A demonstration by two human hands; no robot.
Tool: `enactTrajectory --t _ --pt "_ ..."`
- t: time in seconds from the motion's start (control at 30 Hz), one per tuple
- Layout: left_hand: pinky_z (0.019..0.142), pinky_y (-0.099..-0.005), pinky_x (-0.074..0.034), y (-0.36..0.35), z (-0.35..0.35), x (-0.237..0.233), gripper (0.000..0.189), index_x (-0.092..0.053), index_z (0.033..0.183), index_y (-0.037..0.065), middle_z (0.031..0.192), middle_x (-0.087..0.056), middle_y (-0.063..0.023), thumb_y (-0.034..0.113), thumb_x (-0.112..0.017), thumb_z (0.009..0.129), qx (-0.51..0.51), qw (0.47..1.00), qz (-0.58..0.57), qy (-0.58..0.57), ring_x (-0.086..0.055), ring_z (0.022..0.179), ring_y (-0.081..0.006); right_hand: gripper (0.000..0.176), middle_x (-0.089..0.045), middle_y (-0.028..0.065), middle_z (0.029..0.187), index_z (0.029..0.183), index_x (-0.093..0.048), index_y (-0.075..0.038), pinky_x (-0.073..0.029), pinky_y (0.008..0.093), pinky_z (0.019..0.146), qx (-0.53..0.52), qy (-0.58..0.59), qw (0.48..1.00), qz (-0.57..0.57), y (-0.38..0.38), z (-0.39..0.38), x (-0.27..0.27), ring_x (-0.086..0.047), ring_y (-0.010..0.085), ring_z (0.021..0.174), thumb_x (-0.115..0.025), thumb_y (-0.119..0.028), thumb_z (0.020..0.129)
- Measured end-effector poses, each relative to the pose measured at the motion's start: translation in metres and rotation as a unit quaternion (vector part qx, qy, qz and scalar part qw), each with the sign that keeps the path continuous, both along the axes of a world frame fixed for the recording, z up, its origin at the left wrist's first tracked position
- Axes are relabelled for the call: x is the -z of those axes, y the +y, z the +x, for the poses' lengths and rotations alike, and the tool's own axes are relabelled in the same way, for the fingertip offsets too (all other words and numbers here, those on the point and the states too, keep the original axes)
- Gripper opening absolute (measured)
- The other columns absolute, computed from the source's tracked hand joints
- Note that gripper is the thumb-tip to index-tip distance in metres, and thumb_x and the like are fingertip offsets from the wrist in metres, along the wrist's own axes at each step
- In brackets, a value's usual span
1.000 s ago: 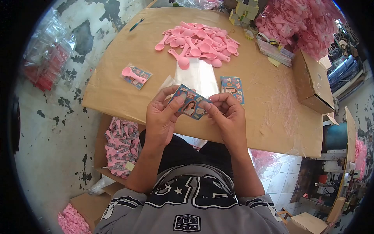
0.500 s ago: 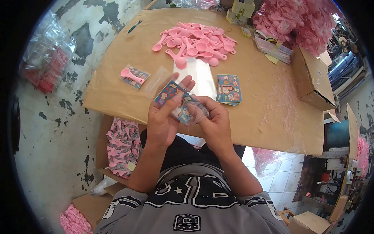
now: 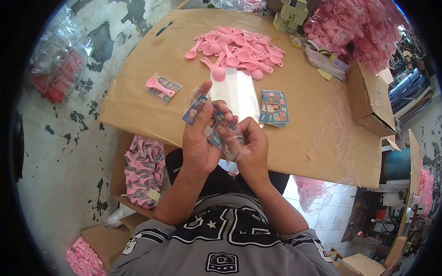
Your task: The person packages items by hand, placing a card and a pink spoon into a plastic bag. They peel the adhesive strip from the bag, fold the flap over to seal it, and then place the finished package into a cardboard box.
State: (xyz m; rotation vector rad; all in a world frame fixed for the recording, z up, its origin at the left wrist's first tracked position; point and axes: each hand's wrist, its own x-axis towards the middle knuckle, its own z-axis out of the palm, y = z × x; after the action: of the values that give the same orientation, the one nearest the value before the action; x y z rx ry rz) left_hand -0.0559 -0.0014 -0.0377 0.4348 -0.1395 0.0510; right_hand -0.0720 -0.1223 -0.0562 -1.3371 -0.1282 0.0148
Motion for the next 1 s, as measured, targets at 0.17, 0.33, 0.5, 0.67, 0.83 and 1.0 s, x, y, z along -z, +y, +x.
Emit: enactTrajectory --t 0.17,0.33,0.5,0.67,0.83,1.0 --pt "0.081 -0.033 -0.059 0.018 0.005 0.001 0.05 -0.039 0.157 0.012 0.095 -0.064 -0.0055 0.021 -0.057 0.111 -0.032 0.999 0.008 0.018 -0.066 0.086 -0.014 0.041 -0.056 -0.001 0.091 0.119 -0.061 -0.004 -0.045 0.0247 0.063 0.051 -0.112 0.975 -0.187 0.004 0.004 -0.023 -0.051 0.0077 0.072 -0.085 -0.008 0.087" --pt "0.083 -0.0315 -0.057 0.046 0.015 0.015 0.047 -0.045 0.153 0.014 0.092 -0.061 -0.0009 0.029 -0.059 0.11 -0.053 0.996 -0.039 0.063 -0.061 0.079 -0.0095 0.016 -0.065 0.0081 0.092 0.097 -0.075 -0.006 -0.048 0.0306 0.061 -0.005 -0.36 0.855 -0.374 -0.012 0.018 -0.053 -0.063 0.0166 0.075 -0.082 -0.002 0.084" --pt "0.087 -0.0288 -0.056 0.078 0.023 0.017 0.043 -0.055 0.142 0.01 0.093 -0.062 -0.0004 0.035 -0.062 0.108 -0.099 0.991 -0.054 0.067 -0.06 0.082 -0.008 0.011 -0.074 0.0114 0.09 0.101 -0.074 -0.004 -0.053 0.0327 0.068 0.078 -0.242 0.834 -0.49 -0.057 0.109 -0.072 -0.065 0.0204 0.074 -0.075 -0.012 0.093" --pt "0.092 -0.0322 -0.057 0.074 0.023 0.009 0.045 -0.057 0.139 0.009 0.1 -0.066 -0.003 0.04 -0.063 0.107 -0.128 0.991 -0.035 0.029 -0.064 0.088 -0.0119 0.02 -0.075 0.0125 0.091 0.105 -0.074 -0.003 -0.056 0.0354 0.075 0.098 -0.195 0.787 -0.577 -0.083 0.206 -0.015 -0.072 0.0217 0.083 -0.078 -0.018 0.092" --pt "0.097 -0.0388 -0.056 0.078 0.023 0.008 0.054 -0.055 0.14 0.008 0.107 -0.068 -0.0072 0.049 -0.06 0.106 -0.226 0.973 0.028 0.033 -0.066 0.094 -0.0175 0.023 -0.075 0.0096 0.09 0.108 -0.073 -0.001 -0.055 0.0324 0.072 0.085 -0.15 0.862 -0.477 -0.087 0.207 -0.013 -0.069 0.0166 0.078 -0.078 -0.018 0.093" --pt "0.104 -0.0401 -0.055 0.094 0.031 0.018 0.055 -0.056 0.14 0.005 0.109 -0.068 -0.0076 0.048 -0.06 0.106 -0.277 0.961 0.0 0.017 -0.065 0.099 -0.019 0.02 -0.072 0.0022 0.087 0.108 -0.072 0.001 -0.051 0.0246 0.067 0.032 -0.107 0.946 -0.305 -0.081 0.116 -0.058 -0.062 0.0069 0.072 -0.075 -0.016 0.099"
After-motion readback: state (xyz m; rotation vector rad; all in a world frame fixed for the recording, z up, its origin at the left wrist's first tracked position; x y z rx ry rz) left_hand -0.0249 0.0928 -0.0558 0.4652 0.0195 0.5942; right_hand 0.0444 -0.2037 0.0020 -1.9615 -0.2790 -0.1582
